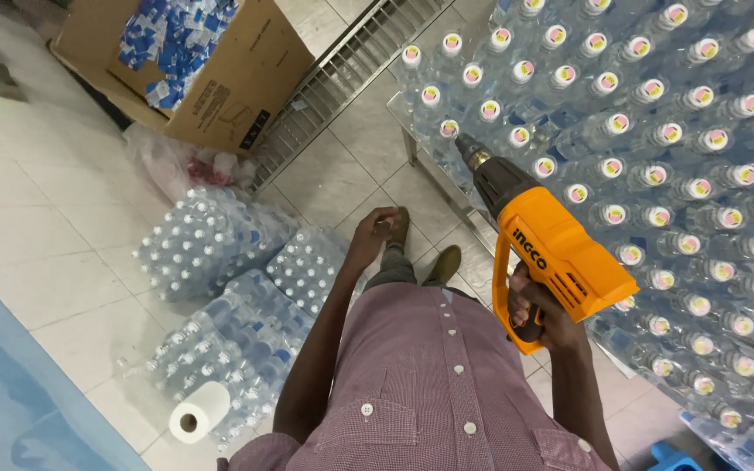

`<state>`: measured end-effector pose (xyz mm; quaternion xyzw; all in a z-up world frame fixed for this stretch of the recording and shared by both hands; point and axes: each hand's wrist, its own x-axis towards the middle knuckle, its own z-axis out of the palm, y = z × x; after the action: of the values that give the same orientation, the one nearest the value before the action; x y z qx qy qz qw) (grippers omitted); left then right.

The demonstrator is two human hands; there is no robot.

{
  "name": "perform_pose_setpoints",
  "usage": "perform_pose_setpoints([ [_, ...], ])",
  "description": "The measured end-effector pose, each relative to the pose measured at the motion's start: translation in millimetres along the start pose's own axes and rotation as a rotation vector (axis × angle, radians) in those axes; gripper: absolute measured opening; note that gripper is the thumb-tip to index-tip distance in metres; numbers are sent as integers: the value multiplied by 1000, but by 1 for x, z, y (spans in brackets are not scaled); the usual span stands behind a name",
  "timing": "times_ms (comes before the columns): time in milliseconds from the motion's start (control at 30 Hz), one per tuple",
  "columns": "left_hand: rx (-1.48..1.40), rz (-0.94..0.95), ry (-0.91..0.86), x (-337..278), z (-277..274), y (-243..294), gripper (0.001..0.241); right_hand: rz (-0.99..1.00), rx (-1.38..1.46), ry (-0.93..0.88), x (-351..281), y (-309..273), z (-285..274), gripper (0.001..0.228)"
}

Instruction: Using a heat gun to shrink-wrap or seal the plastic caps on a large quantity of water bottles arranged on a table.

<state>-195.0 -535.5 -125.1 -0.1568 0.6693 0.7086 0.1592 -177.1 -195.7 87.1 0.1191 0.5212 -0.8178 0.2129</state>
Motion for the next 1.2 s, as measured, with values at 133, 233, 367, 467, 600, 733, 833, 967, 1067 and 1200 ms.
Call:
perform_pose_setpoints([
  [133,21,38,-23,48,-21,14,33,15,-27,10,13,4,15,11],
  [233,-5,48,-44,69,-31,46,34,10,-69,-13,23,2,29,17],
  [367,-16,128,-13,91,-33,113,37,1,-71,46,36,9,43,19],
  [467,-12,241,15,112,-32,143,39,-11,-66,20,47,10,48,19],
  [600,-15,356,60,148,-30,168,48,-38,-51,2,61,14,58,14],
  [733,-48,419,45,174,-25,175,50,-49,-30,3,76,18,70,13],
  [833,-59,452,16,186,-21,177,51,-77,-31,27,86,20,80,11],
  [967,-74,449,-10,202,-25,173,57,-46,-23,68,97,21,92,15],
  [1067,-113,430,-21,204,-30,168,60,-34,-11,109,101,23,101,16],
  [1200,-170,447,-54,204,-30,171,55,-40,-4,120,106,30,109,16],
])
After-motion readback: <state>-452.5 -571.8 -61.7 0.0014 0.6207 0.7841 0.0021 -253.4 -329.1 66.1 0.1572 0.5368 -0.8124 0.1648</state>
